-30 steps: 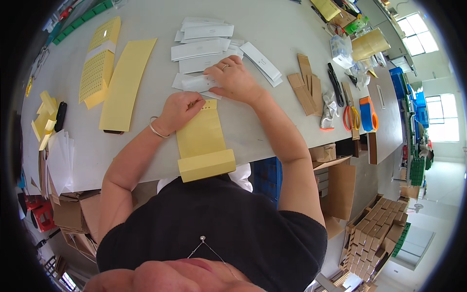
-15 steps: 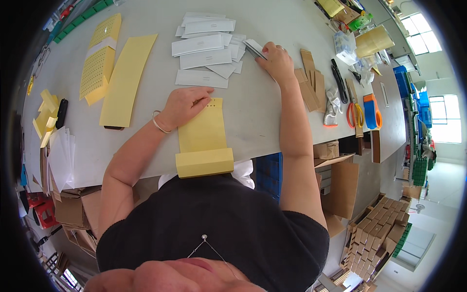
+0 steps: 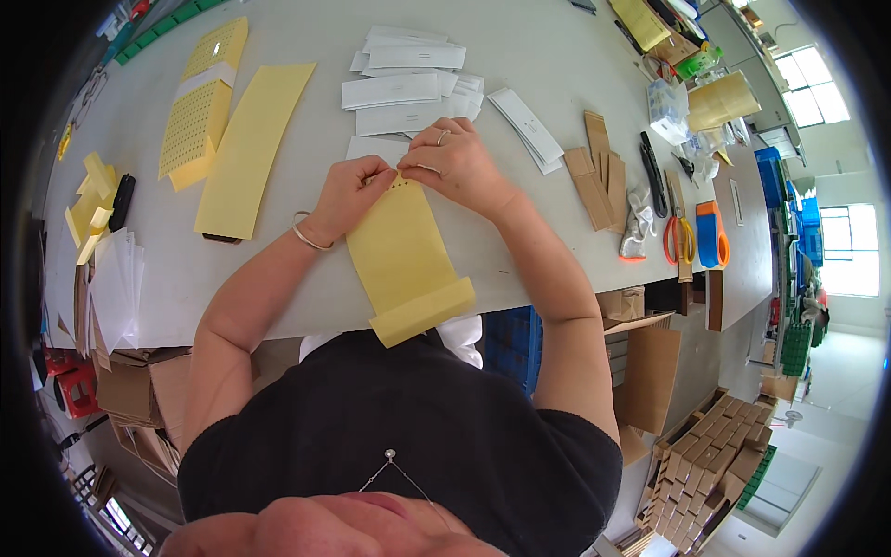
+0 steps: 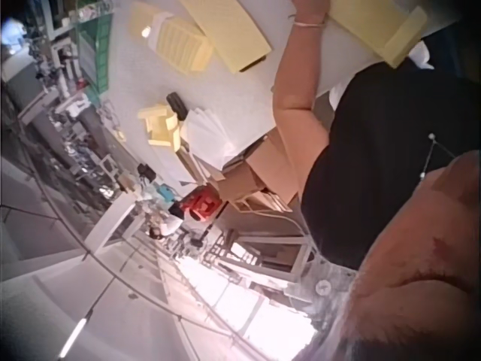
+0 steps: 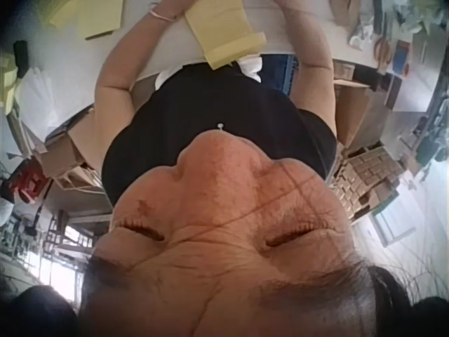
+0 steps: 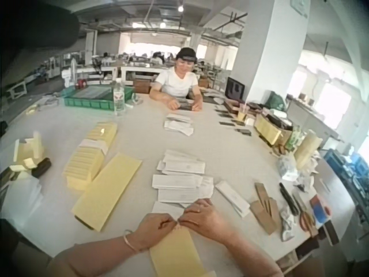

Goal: Folding yellow sheets and organizing black electronic components into a box at a factory workbench.

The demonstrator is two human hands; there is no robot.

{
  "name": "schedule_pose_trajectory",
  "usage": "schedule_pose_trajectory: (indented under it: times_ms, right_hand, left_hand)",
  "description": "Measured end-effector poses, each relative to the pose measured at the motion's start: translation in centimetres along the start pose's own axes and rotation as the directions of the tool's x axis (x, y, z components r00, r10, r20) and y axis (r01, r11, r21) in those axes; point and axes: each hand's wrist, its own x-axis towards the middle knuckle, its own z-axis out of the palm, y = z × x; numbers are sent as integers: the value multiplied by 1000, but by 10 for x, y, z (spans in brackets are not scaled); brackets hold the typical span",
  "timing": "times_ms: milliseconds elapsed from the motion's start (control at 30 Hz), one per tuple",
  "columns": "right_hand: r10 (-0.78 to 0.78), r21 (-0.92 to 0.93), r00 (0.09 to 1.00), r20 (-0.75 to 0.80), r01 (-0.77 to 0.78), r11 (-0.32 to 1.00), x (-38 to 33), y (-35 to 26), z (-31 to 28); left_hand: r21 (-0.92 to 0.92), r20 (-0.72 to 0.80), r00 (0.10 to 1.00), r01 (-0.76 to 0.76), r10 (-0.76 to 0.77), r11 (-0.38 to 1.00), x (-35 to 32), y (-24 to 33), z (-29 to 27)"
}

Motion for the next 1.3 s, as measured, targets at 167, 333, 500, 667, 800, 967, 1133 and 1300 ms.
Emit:
schedule_pose_trajectory:
  times_ms: [167,333,500,667,800,967,1133,1300]
  right_hand:
    - [-31,-96,999,-39,27,995,0,-3,8]
    - [-20,-87,997,-70,14,996,1,-3,6]
    - [-123,-179,992,-32,116,977,1,-4,6]
    - [275,72,961,-18,-273,959,9,15,11]
    - [327,3,942,75,-328,945,12,13,29]
    - [390,-158,916,91,-373,914,14,5,39]
    - [235,-202,967,104,-210,957,3,-2,29]
    - [215,-66,959,185,-206,976,4,-8,14]
  left_hand:
    - [-72,0,999,39,-39,997,1,-3,0]
    - [-103,-8,1000,29,-30,994,1,-3,-2]
    - [-180,-13,997,72,-76,981,3,-8,-1]
    - [-37,47,998,46,-44,998,1,1,-1]
    - [234,155,973,-203,169,951,-5,6,3]
    - [269,170,962,-252,212,930,-5,5,0]
    - [155,210,889,-442,408,884,-10,11,0]
    - [109,172,876,-472,451,875,-16,8,2]
